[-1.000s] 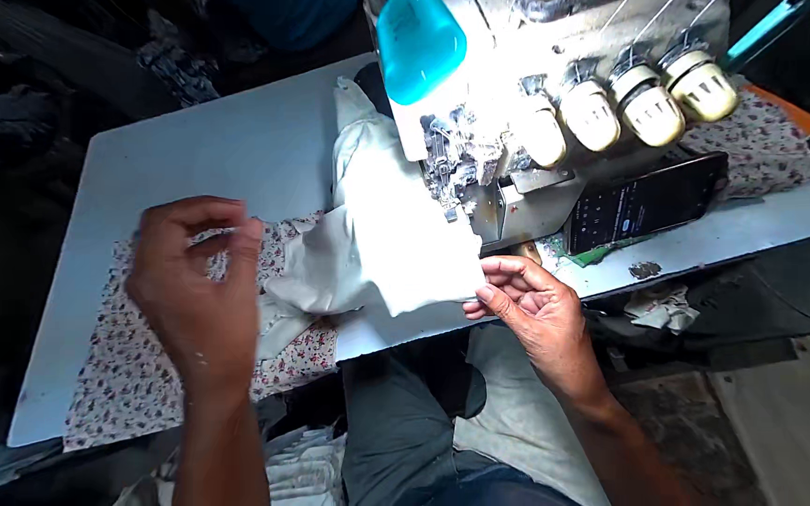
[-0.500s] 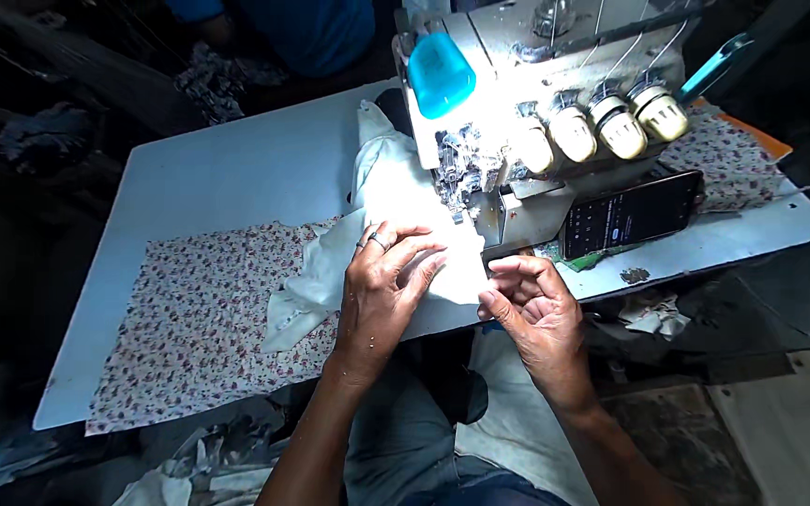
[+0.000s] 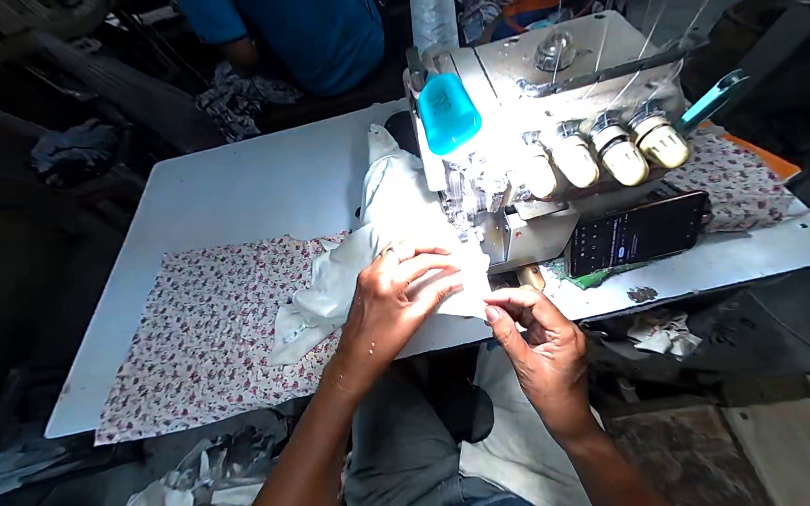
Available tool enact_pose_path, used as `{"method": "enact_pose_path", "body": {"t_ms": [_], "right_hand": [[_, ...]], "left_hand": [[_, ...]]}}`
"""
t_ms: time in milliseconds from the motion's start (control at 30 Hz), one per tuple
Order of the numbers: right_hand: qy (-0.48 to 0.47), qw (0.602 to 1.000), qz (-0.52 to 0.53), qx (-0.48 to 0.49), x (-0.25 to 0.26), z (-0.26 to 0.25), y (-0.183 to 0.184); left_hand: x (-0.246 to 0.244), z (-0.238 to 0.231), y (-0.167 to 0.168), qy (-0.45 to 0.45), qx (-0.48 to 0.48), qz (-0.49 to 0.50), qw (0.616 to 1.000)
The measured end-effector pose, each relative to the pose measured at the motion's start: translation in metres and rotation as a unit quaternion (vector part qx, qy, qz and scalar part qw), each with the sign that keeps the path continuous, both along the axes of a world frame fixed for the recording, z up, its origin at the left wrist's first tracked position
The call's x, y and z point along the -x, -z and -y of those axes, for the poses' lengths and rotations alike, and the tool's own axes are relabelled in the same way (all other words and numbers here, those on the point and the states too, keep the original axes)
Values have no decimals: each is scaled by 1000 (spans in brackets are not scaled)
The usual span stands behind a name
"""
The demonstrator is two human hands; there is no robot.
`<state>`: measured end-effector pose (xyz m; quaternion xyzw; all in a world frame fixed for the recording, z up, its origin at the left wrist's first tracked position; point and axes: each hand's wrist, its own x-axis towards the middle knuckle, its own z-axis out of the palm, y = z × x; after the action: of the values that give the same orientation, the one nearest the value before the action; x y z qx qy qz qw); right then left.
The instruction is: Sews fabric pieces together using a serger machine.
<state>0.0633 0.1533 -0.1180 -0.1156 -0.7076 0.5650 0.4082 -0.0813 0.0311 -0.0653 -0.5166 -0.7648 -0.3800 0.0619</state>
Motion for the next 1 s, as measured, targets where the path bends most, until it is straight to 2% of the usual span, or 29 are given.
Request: {"method": "enact_pose_path", "body": {"t_ms": [100, 200, 300, 500, 667, 800, 1000], "right_hand": [[45, 987, 84, -130, 15, -12, -11], [93, 949, 149, -261, 22, -17, -22], [112, 926, 192, -305, 17, -15, -17], [73, 927, 213, -299, 3, -3, 0], [31, 939, 201, -278, -3, 4, 2], [-29, 951, 183, -247, 1, 11, 3], [-124, 972, 119, -157, 14, 23, 0]], "left_hand": [[21, -7, -11, 2, 40, 9, 999], [48, -15, -12, 10, 45, -3, 999], [67, -25, -10, -18, 31, -9, 999], [72, -27, -10, -144, 36, 47, 988], [55, -18, -9, -232, 1, 119, 966], [38, 1, 2, -240, -42, 218, 945], [-16, 24, 16, -236, -122, 271, 925]]}}
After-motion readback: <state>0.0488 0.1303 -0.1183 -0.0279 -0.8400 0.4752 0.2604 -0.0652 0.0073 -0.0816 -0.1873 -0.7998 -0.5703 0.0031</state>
